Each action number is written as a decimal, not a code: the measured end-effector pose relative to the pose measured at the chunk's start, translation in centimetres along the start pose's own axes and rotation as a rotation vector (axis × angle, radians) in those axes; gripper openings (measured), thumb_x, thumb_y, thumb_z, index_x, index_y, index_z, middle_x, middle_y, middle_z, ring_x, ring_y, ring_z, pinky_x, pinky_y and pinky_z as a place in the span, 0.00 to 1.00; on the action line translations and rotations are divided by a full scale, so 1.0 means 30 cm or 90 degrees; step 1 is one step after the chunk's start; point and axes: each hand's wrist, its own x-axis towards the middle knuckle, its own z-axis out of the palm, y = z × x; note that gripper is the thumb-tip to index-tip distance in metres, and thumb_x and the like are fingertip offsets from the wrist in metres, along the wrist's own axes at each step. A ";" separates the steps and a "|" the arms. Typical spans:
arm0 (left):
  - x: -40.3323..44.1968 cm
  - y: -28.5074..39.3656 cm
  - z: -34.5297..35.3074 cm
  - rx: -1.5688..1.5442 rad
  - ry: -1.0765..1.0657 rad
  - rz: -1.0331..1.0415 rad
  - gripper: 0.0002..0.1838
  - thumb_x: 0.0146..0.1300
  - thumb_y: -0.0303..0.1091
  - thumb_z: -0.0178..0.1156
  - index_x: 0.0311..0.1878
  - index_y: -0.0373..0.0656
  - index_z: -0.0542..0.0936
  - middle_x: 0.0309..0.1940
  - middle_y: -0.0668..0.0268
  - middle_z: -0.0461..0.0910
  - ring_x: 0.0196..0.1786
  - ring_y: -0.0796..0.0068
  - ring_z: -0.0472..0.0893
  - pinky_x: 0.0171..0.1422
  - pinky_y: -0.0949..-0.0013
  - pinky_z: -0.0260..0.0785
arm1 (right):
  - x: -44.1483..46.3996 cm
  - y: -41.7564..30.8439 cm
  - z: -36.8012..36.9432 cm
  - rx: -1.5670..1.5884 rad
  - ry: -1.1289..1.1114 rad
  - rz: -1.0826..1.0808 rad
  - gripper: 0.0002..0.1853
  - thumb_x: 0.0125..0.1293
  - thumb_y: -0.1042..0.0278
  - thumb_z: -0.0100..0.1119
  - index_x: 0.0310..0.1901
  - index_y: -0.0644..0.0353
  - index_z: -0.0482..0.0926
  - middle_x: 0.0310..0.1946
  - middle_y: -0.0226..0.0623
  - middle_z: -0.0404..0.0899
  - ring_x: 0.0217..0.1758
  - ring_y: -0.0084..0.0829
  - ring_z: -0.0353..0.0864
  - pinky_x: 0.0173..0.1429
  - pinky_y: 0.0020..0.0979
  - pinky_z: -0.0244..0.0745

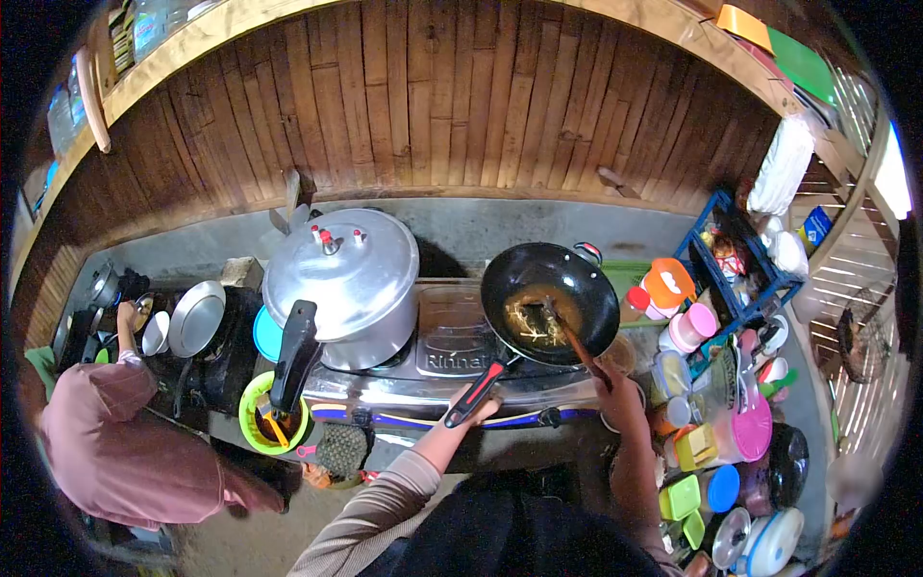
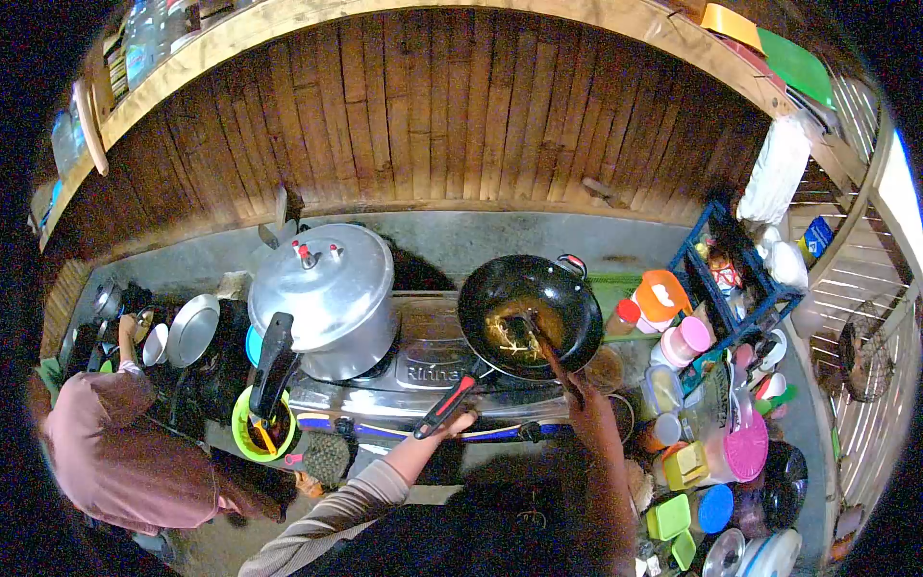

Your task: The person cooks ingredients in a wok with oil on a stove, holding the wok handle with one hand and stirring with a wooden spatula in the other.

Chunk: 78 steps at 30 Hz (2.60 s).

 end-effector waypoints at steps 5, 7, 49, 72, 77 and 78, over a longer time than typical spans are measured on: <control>0.021 -0.044 0.033 0.015 -0.007 0.031 0.23 0.58 0.51 0.50 0.46 0.43 0.79 0.42 0.47 0.80 0.50 0.48 0.79 0.55 0.56 0.70 | 0.079 -0.015 0.044 -0.024 0.071 -0.037 0.18 0.63 0.72 0.57 0.56 0.62 0.75 0.44 0.53 0.80 0.49 0.45 0.81 0.53 0.35 0.73; 0.039 -0.067 0.055 0.045 0.001 0.062 0.23 0.58 0.52 0.51 0.46 0.43 0.79 0.42 0.47 0.81 0.50 0.48 0.79 0.55 0.56 0.70 | 0.106 0.020 0.066 0.027 0.109 -0.057 0.18 0.63 0.71 0.56 0.56 0.59 0.74 0.40 0.55 0.80 0.45 0.53 0.80 0.50 0.41 0.74; 0.009 0.006 0.009 -0.008 -0.023 -0.017 0.25 0.59 0.52 0.48 0.46 0.40 0.80 0.42 0.46 0.80 0.51 0.49 0.78 0.57 0.56 0.69 | -0.091 -0.048 -0.081 -0.045 -0.074 0.072 0.19 0.61 0.72 0.58 0.54 0.63 0.73 0.45 0.55 0.79 0.53 0.49 0.79 0.56 0.37 0.71; 0.050 -0.101 0.091 0.030 0.017 0.042 0.24 0.57 0.52 0.51 0.48 0.44 0.79 0.46 0.47 0.79 0.53 0.48 0.77 0.57 0.58 0.70 | 0.020 0.092 -0.067 -0.040 0.034 0.045 0.16 0.64 0.73 0.55 0.53 0.65 0.74 0.38 0.53 0.81 0.44 0.49 0.82 0.47 0.37 0.75; -0.017 0.031 -0.026 -0.055 -0.038 -0.071 0.24 0.56 0.51 0.52 0.48 0.43 0.79 0.45 0.46 0.79 0.52 0.48 0.78 0.56 0.57 0.70 | -0.100 0.078 -0.146 -0.058 0.025 0.028 0.20 0.61 0.70 0.58 0.56 0.55 0.73 0.43 0.54 0.80 0.50 0.53 0.78 0.53 0.45 0.73; 0.044 -0.067 0.056 -0.088 -0.049 -0.063 0.24 0.56 0.51 0.52 0.47 0.43 0.79 0.44 0.46 0.79 0.52 0.48 0.78 0.56 0.56 0.70 | -0.125 0.045 -0.166 -0.057 0.026 0.030 0.20 0.61 0.70 0.58 0.56 0.55 0.73 0.43 0.54 0.80 0.50 0.53 0.78 0.53 0.45 0.73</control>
